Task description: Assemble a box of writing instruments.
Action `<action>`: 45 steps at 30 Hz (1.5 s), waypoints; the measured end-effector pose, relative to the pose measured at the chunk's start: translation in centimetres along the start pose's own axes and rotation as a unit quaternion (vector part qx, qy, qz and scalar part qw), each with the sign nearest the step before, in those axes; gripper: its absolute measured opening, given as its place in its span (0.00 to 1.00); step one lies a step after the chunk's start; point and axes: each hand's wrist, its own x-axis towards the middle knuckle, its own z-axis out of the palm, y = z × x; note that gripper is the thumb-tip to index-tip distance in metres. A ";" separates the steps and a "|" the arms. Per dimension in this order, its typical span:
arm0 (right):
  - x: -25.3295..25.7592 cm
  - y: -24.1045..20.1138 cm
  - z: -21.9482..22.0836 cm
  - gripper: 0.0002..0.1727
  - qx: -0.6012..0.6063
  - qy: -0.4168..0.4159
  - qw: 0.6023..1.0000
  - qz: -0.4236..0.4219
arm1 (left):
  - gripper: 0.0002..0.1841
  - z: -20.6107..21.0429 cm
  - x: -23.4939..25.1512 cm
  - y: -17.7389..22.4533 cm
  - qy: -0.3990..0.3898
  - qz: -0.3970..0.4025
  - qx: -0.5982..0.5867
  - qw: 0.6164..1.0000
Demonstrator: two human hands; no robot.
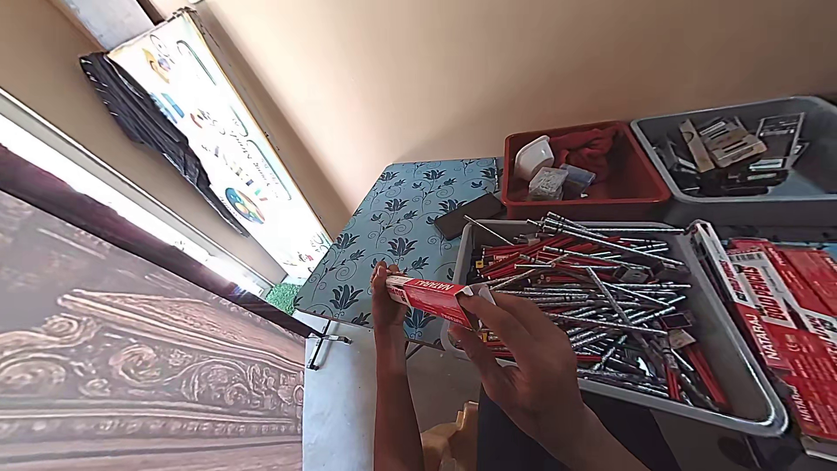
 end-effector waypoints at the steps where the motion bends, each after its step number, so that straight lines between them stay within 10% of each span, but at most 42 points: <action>1: 0.0 0.1 -0.1 0.15 -0.004 -0.008 1.000 0.003 | 0.06 0.1 0.0 0.0 0.005 0.000 0.005 1.000; 45: -0.1 0.3 -3.4 0.17 -0.029 -0.229 0.972 0.037 | 0.20 0.3 -0.1 0.3 0.036 -0.009 0.109 0.993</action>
